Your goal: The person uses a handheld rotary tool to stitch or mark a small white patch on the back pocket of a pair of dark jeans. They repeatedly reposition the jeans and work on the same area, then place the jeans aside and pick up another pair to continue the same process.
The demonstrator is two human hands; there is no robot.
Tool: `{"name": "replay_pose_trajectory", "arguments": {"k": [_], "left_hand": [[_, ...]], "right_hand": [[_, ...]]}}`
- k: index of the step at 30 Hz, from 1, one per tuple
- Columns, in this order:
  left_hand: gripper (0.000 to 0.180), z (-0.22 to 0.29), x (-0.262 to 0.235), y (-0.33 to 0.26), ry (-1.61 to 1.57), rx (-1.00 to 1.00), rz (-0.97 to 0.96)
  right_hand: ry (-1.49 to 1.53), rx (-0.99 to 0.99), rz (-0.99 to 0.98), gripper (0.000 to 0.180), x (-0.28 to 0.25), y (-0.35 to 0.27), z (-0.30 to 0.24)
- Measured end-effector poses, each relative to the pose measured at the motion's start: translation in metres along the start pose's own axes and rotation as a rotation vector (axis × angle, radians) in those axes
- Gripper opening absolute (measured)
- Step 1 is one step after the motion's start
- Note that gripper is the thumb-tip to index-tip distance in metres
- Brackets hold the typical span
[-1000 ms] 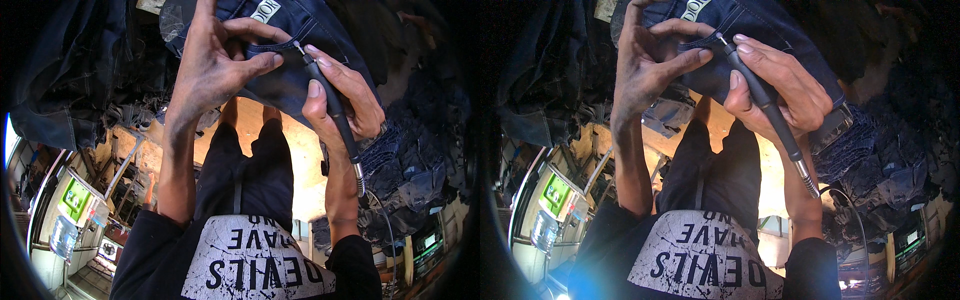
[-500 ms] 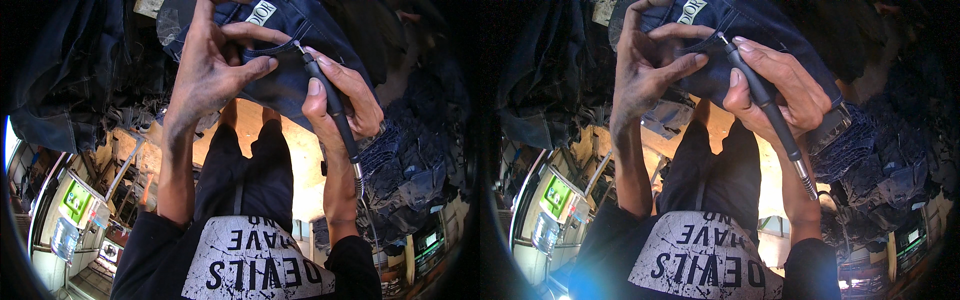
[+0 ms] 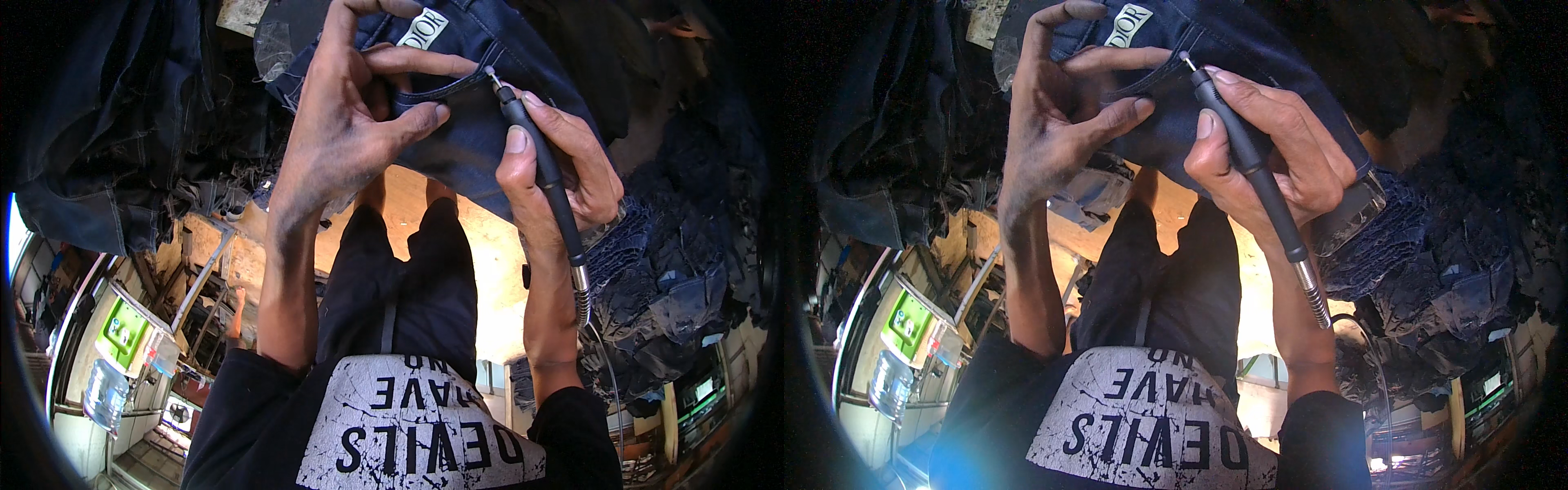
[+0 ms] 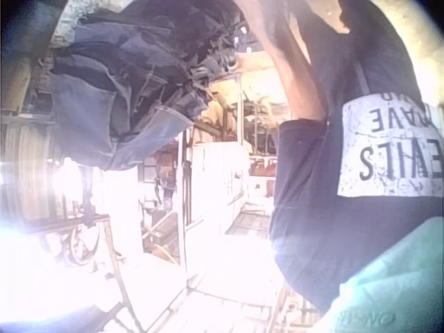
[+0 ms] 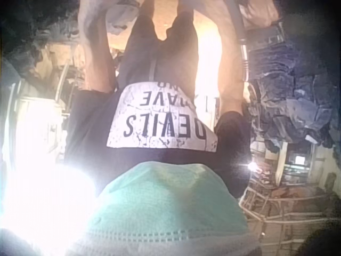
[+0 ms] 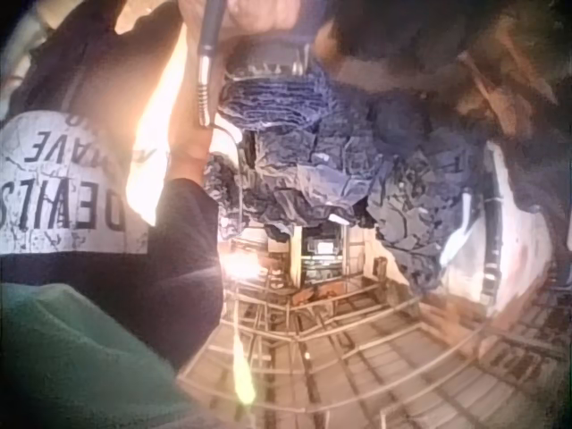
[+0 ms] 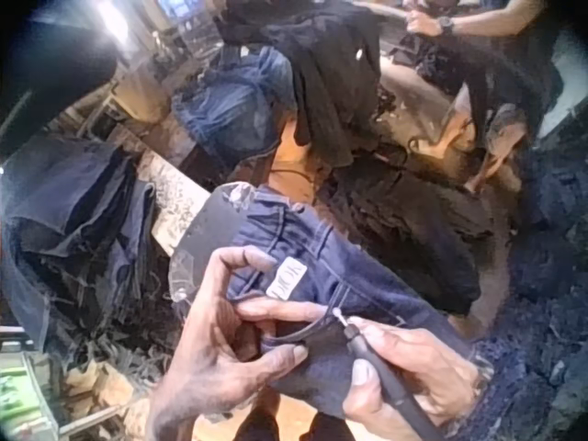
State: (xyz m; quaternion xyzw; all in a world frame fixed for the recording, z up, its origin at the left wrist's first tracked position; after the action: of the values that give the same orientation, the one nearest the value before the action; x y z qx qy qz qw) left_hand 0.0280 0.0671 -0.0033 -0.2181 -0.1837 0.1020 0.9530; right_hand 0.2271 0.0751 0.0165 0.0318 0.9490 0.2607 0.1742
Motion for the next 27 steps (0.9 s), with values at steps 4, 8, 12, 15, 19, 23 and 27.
{"name": "replay_pose_trajectory", "arguments": {"k": [4, 8, 12, 15, 19, 23, 27], "left_hand": [[0.072, -0.0014, 0.0015, -0.0011, -0.036, -0.057, 0.003], [0.071, -0.0002, 0.0028, -0.0009, -0.034, -0.047, -0.015], [0.071, -0.0006, 0.0021, -0.0004, 0.003, -0.052, -0.016], [0.071, -0.0001, 0.0020, -0.0005, 0.056, -0.037, -0.014], [0.070, 0.0002, 0.0009, -0.0007, 0.068, -0.059, -0.020], [0.070, 0.0004, 0.0010, 0.0003, 0.101, -0.048, -0.030], [0.069, -0.0001, 0.0068, 0.0011, 0.097, 0.004, -0.034]], "right_hand": [[-0.022, 0.036, 0.014, 0.029, -0.0005, -0.0003, 0.0030], [-0.044, 0.074, 0.013, 0.028, -0.0009, -0.0003, 0.0037], [-0.073, 0.079, 0.020, 0.028, -0.0006, 0.0008, 0.0031], [-0.083, 0.106, 0.002, 0.029, -0.0001, 0.0014, 0.0038], [-0.071, 0.140, -0.009, 0.030, 0.0010, 0.0014, 0.0056], [-0.071, 0.174, -0.013, 0.029, 0.0002, 0.0004, 0.0086], [-0.051, 0.169, 0.031, 0.027, 0.0004, -0.0002, 0.0107]]}}
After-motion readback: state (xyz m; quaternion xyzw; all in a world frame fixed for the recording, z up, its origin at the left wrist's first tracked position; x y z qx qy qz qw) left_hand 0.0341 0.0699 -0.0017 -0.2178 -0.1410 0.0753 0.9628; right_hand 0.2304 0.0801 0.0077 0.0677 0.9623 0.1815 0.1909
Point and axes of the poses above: each hand's wrist, its own y-axis towards the middle knuckle, its own x-axis out of the palm, z = x × y, the point moved 6 cm from there along y, towards the middle knuckle, and after that the axes turned 14 degrees about z, right-handed, at the moved point
